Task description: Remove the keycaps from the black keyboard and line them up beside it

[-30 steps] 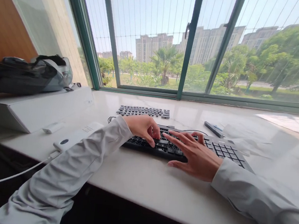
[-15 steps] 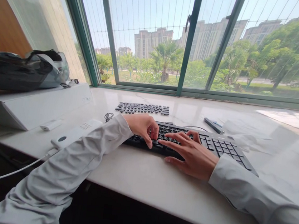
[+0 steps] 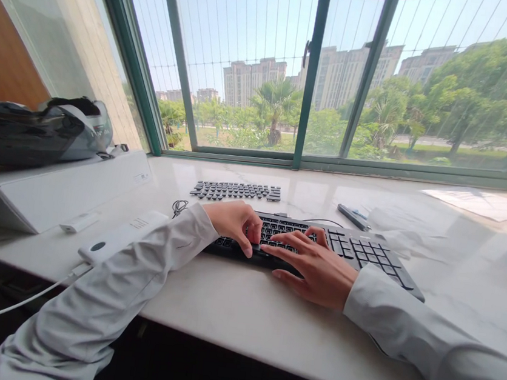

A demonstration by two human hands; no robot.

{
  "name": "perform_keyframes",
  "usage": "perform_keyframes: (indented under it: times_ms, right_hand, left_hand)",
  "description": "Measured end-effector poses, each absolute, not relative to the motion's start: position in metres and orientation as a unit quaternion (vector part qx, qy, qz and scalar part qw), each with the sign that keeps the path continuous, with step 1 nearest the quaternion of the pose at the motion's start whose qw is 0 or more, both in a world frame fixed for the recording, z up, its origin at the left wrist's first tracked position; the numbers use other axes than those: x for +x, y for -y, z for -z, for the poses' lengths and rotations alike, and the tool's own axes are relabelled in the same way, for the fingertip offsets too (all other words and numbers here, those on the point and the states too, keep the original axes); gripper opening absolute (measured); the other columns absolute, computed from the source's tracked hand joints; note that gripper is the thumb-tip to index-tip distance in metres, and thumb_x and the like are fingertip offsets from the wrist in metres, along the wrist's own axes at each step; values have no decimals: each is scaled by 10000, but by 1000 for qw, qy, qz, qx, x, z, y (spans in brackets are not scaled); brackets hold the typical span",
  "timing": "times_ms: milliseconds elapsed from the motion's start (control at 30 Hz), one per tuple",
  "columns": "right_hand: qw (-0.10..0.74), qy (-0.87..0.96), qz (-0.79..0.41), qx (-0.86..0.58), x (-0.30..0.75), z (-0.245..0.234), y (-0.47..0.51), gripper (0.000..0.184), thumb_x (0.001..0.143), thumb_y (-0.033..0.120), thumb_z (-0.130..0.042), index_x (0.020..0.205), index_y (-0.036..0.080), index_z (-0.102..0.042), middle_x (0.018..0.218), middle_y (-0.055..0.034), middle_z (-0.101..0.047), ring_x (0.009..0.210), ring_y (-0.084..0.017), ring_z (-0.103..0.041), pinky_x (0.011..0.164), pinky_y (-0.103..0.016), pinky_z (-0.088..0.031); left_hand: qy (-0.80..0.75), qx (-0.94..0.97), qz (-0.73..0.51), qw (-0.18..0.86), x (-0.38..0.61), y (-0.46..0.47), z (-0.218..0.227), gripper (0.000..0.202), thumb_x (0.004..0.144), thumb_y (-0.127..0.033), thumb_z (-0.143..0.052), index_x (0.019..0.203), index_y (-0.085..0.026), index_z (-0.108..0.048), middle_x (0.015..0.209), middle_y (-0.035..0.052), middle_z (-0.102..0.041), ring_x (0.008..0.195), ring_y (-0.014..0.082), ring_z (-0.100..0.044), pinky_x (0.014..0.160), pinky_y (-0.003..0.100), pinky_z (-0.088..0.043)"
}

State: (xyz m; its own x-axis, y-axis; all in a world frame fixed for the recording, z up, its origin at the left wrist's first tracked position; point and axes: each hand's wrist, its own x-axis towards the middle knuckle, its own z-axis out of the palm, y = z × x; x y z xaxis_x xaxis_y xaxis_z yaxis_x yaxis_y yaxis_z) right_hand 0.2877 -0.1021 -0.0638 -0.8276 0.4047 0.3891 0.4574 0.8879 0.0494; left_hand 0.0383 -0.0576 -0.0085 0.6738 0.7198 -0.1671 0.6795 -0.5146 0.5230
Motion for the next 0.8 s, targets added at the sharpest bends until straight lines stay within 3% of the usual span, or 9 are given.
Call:
perform_keyframes:
  times_ms: [233, 500, 800]
  right_hand:
    - [199, 949, 60, -238, 287, 62, 104, 391, 986, 411, -451, 1351, 297, -535, 1286, -80, -605, 1102, -238, -575, 972, -476, -292]
    - [247, 929, 59, -268, 284, 61, 102, 286, 996, 306, -443, 1188, 261, -650, 1068, -61, -698, 972, -207, -618, 944, -434, -272]
    - [251, 935, 61, -243, 281, 64, 100, 247, 984, 269, -494, 1163, 274, -664, 1008, -32, -710, 941, -177, -620, 907, -406, -248]
  left_hand:
    - [-400, 869, -30, 289, 37, 55, 9, 344, 584, -384, -859, 838, -186, -738, 711, -18, -704, 653, 111, -622, 594, 205, -424]
    - [-406, 853, -18, 327, 36, 54, 10, 348, 609, -370, -845, 878, -182, -731, 730, -8, -711, 686, 124, -637, 598, 207, -425]
    - [-405, 862, -17, 305, 38, 56, 9, 372, 601, -394, -847, 879, -175, -732, 724, -1, -703, 666, 124, -625, 591, 210, -434]
